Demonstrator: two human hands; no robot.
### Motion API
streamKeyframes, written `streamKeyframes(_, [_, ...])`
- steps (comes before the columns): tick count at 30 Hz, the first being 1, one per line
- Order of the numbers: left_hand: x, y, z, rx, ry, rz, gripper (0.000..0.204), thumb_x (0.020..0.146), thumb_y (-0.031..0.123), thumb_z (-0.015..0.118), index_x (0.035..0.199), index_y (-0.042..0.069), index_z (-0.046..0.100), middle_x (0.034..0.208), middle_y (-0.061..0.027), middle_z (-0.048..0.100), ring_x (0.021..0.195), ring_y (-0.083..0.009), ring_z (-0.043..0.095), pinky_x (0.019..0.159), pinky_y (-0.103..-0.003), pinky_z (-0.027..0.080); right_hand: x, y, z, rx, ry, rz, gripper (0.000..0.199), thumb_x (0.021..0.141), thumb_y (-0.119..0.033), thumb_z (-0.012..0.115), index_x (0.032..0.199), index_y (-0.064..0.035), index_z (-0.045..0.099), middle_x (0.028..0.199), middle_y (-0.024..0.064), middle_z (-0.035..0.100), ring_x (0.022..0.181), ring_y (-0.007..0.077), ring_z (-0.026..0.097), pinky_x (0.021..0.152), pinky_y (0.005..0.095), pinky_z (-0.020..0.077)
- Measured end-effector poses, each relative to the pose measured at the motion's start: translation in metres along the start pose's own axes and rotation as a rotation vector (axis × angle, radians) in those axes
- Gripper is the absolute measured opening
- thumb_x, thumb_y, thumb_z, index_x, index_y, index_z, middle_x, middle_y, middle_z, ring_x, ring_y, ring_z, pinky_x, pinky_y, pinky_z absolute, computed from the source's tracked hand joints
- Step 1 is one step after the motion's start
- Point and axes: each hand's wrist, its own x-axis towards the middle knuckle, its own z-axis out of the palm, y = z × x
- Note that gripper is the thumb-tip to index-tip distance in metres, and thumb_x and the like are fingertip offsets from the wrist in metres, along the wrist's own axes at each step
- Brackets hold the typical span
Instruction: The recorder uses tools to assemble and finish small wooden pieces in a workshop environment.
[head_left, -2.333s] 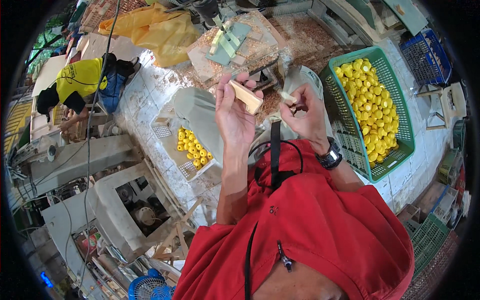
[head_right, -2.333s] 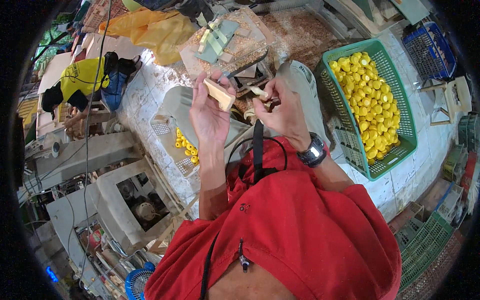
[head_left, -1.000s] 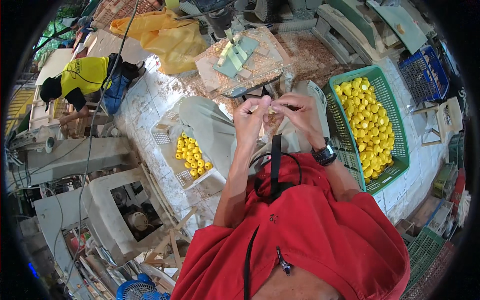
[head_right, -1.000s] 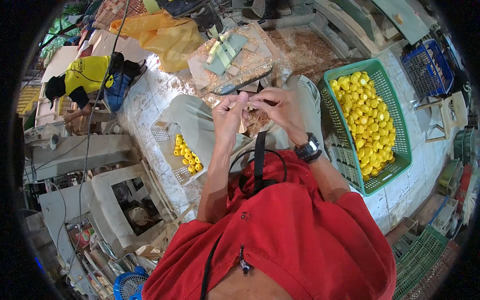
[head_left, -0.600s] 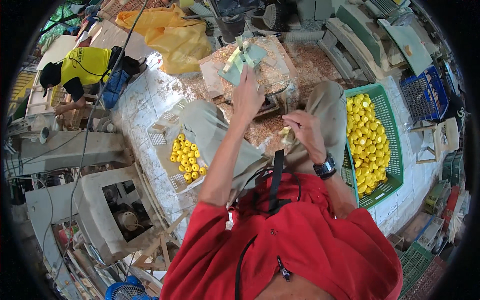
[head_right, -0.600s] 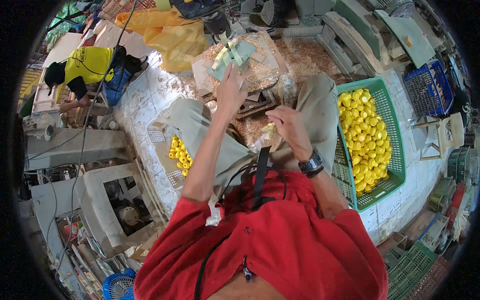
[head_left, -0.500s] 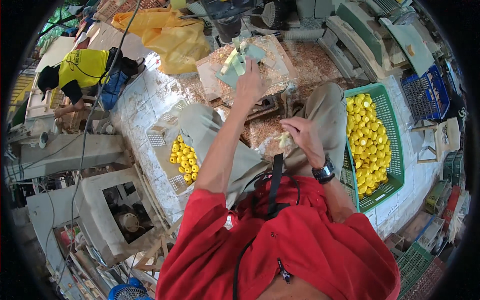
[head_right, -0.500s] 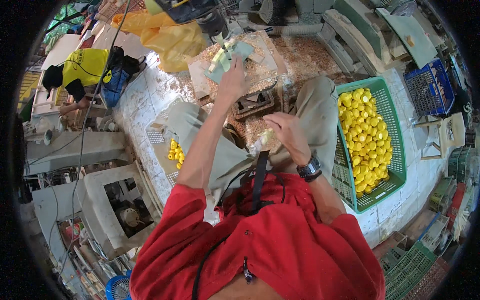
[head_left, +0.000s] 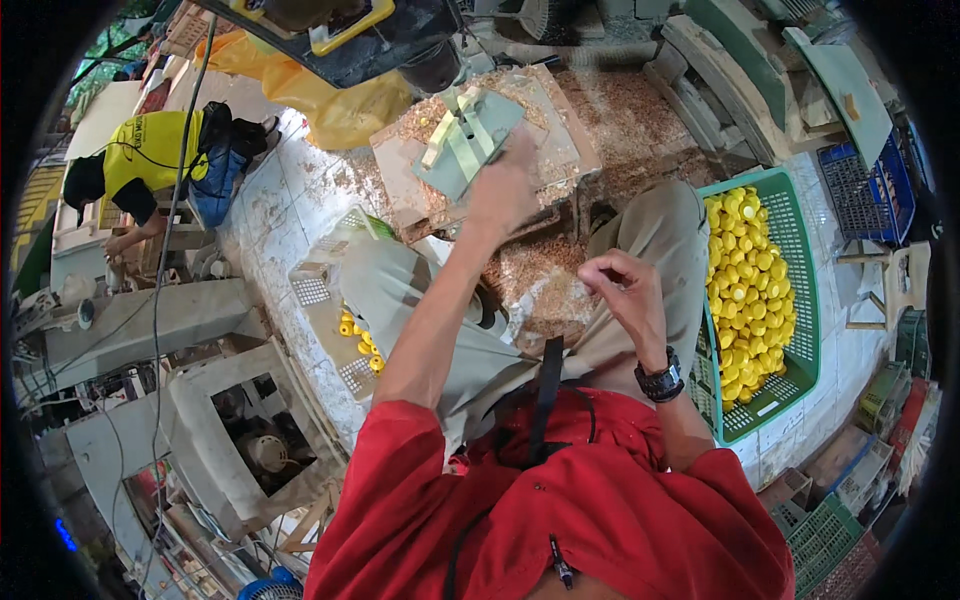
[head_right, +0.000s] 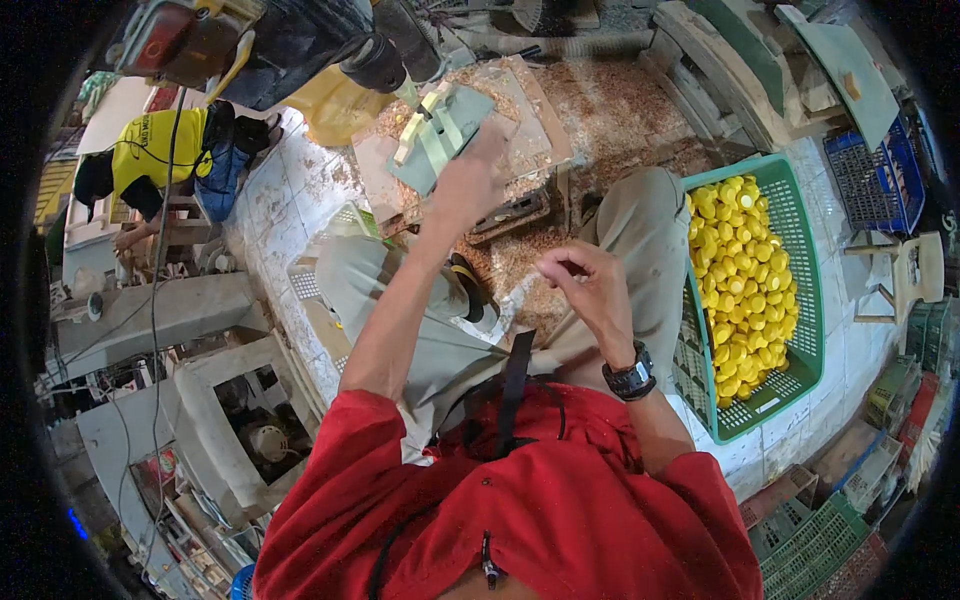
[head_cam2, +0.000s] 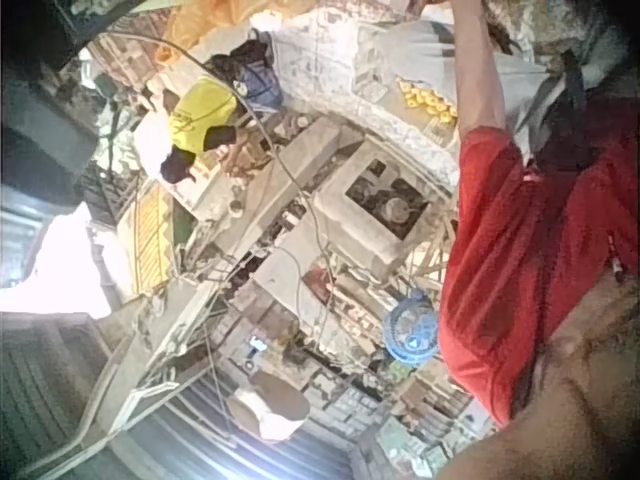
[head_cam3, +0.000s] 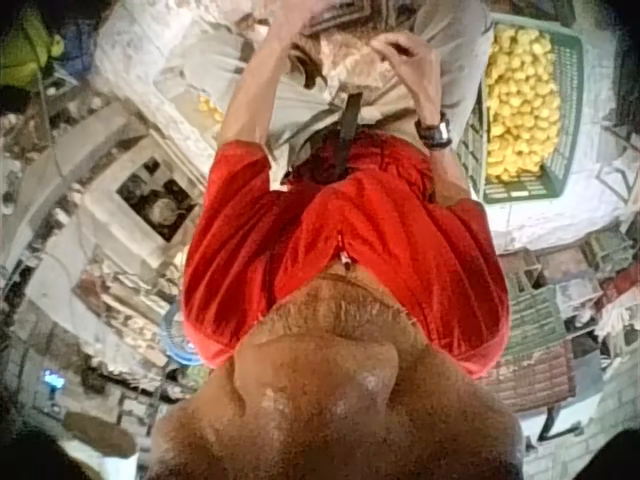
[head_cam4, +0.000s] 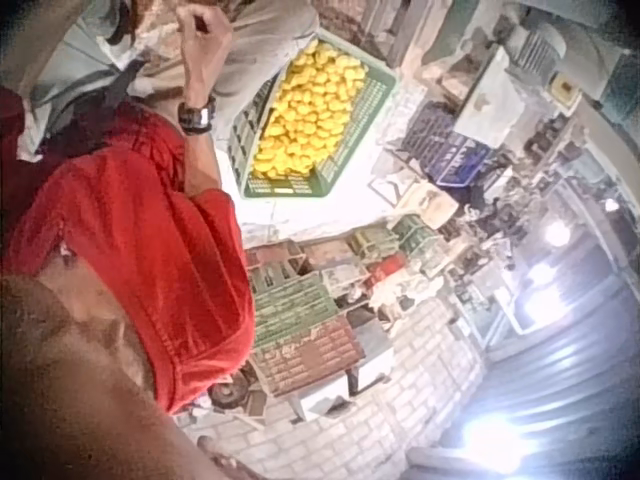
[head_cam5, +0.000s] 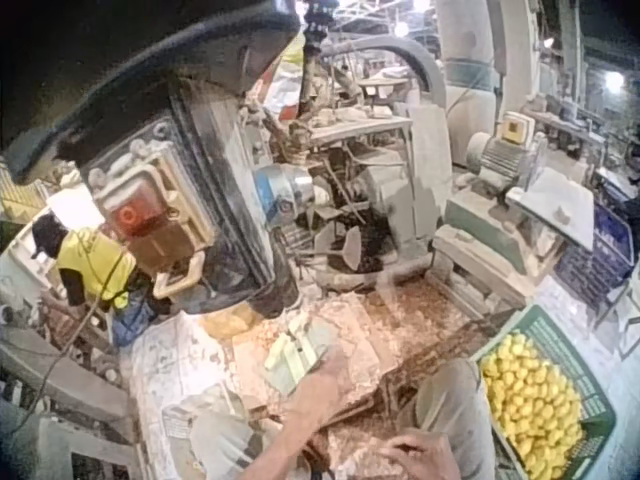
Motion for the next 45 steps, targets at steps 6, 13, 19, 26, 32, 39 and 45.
streamKeyframes(6, [-0.008,0.019,-0.019,-0.132,0.185,-0.050,0.051,0.067,0.002,0.063,0.119,0.003,0.060,0.138,-0.0223,0.046,0.092,-0.0370,0.065,0.080,-0.044,0.054,0.067,-0.023,-0.012,-0.050,0.185,-0.159,0.018,0.092,-0.013,0.060,0.102,0.0023,0.063,0.075,0.0075,0.065,0.062,0.0091,0.058,0.053,0.0230,0.0435])
streamKeyframes(13, [-0.008,0.013,-0.024,0.074,-0.185,-0.059,0.043,0.070,0.003,0.061,0.113,0.004,0.061,0.139,-0.0154,0.046,0.097,-0.0362,0.063,0.083,-0.044,0.052,0.223,0.010,0.030,-0.761,-0.369,-0.963,0.043,0.087,-0.002,0.053,0.130,-0.0022,0.052,0.131,0.0133,0.055,0.122,0.0281,0.052,0.105,0.0356,0.0401])
streamKeyframes(19, [-0.021,-0.005,-0.027,-0.135,0.045,-0.066,0.034,0.075,0.008,0.064,0.109,0.006,0.064,0.118,-0.0152,0.061,0.102,-0.0355,0.061,0.087,-0.042,0.050,0.274,0.027,0.032,-1.059,-0.355,-0.975,0.045,0.091,-0.020,0.049,0.131,0.0018,0.049,0.134,0.0184,0.052,0.129,0.0291,0.045,0.112,0.0410,0.0319])
streamKeyframes(26, [-0.012,-0.006,-0.036,-0.129,0.053,-0.136,0.052,0.073,0.009,0.069,0.121,-0.004,0.053,0.128,-0.0231,0.053,0.102,-0.0424,0.060,0.088,-0.044,0.050,0.238,0.028,0.050,-0.904,-0.417,-0.884,0.040,0.093,-0.022,0.050,0.123,0.0023,0.058,0.130,0.0160,0.055,0.126,0.0279,0.046,0.109,0.0412,0.0326])
streamKeyframes(32, [-0.010,-0.009,-0.033,-0.256,0.276,-0.181,0.032,0.082,0.018,0.066,0.102,-0.006,0.060,0.090,-0.0225,0.067,0.077,-0.0387,0.066,0.068,-0.044,0.051,0.229,0.034,0.070,-1.103,-0.079,-0.969,0.038,0.094,-0.020,0.046,0.123,0.0015,0.056,0.133,0.0130,0.052,0.127,0.0269,0.043,0.106,0.0402,0.0337])
streamKeyframes(39, [-0.009,-0.013,-0.048,-1.648,-0.010,-0.546,0.031,0.095,0.025,0.050,0.110,-0.001,0.057,0.071,-0.0033,0.056,0.063,-0.0141,0.058,0.054,-0.025,0.046,0.214,-0.009,0.043,-1.201,-0.355,-0.803,0.021,0.089,-0.019,0.051,0.093,-0.0046,0.066,0.099,0.0107,0.065,0.104,0.0299,0.054,0.094,0.0449,0.0405])
streamKeyframes(45, [-0.002,-0.011,-0.028,-1.752,0.269,-0.500,0.023,0.092,0.016,0.064,0.108,0.000,0.061,0.084,-0.0030,0.063,0.069,-0.0096,0.057,0.059,-0.023,0.046,0.153,-0.014,0.039,-0.256,-0.314,-0.249,0.051,0.079,-0.027,0.074,0.124,-0.0056,0.061,0.099,0.0139,0.070,0.074,0.0171,0.067,0.066,0.0299,0.0536])
